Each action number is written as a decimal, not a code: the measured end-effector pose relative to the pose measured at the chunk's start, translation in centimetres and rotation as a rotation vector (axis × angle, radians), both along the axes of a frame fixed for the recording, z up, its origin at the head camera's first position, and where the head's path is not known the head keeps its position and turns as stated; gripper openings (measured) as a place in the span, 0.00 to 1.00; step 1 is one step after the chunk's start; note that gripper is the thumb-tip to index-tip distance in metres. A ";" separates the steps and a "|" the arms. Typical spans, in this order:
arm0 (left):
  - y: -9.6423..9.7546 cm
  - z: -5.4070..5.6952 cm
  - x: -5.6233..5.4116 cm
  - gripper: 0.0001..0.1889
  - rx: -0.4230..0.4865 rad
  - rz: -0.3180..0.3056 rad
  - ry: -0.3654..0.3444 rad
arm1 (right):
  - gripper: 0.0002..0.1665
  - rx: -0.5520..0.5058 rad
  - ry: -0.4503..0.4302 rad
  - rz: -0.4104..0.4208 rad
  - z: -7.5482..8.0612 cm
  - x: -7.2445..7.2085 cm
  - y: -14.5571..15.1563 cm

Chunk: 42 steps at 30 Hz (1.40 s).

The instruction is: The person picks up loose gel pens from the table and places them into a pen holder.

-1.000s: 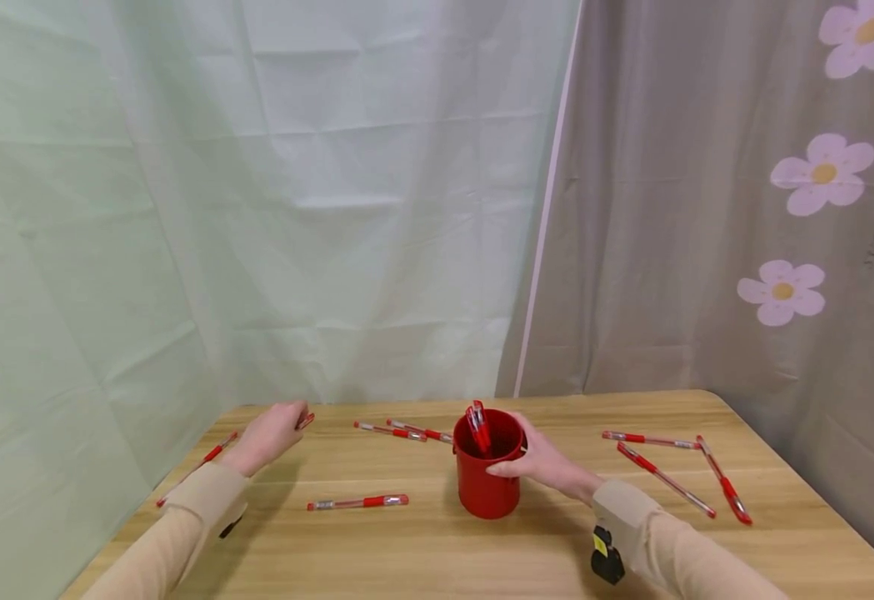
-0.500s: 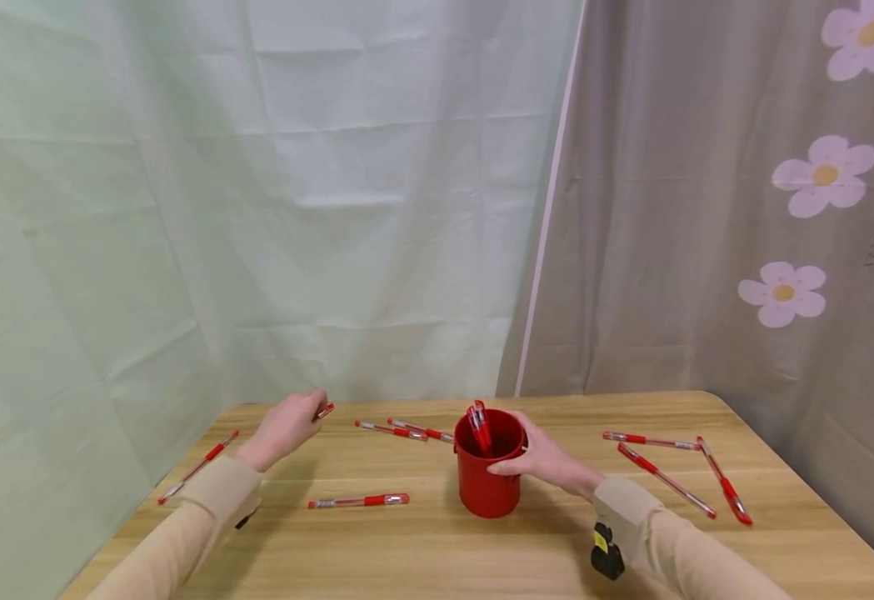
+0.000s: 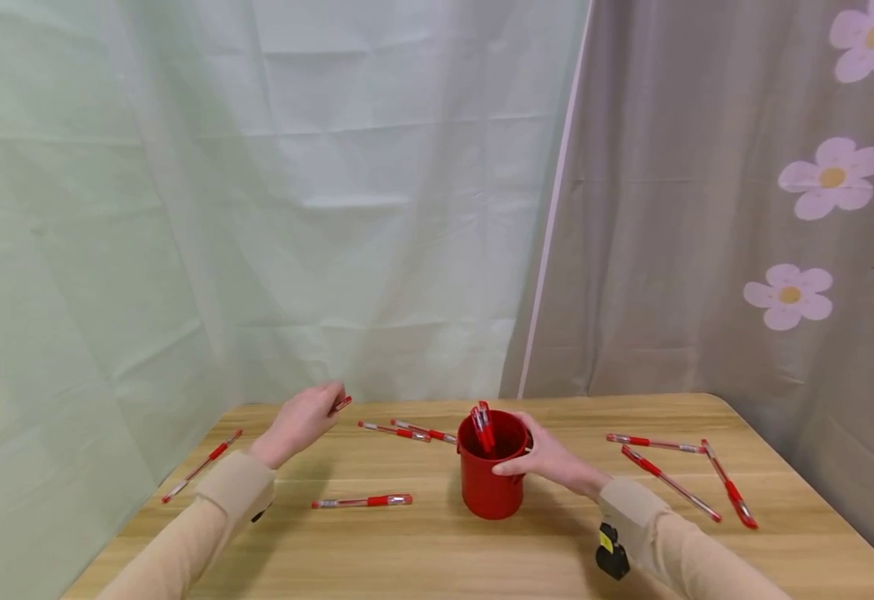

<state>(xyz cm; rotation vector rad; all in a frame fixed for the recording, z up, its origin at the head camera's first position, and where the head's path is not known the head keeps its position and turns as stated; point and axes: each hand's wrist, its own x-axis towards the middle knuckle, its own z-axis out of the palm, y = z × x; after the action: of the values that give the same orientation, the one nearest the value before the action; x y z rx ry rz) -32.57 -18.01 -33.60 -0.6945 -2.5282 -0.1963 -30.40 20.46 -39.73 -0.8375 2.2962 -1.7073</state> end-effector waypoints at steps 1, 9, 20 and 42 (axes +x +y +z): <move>0.2 0.1 0.0 0.11 0.003 -0.006 0.002 | 0.42 -0.007 0.006 0.008 0.0 0.0 0.1; 1.5 0.7 0.2 0.10 0.020 -0.042 0.008 | 0.43 0.005 0.024 0.005 0.0 -0.1 0.3; 2.6 1.3 0.4 0.11 0.007 -0.095 0.062 | 0.44 0.046 0.030 -0.019 0.7 0.0 0.0; 6.3 4.1 0.7 0.08 0.024 -0.125 0.046 | 0.46 0.070 0.028 -0.003 0.8 0.0 0.0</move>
<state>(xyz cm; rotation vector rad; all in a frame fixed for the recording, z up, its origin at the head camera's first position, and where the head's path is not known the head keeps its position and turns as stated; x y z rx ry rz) -31.84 -11.75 -29.52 -0.8388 -2.4361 -0.2507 -30.43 20.47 -38.91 -0.8491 2.3617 -1.6162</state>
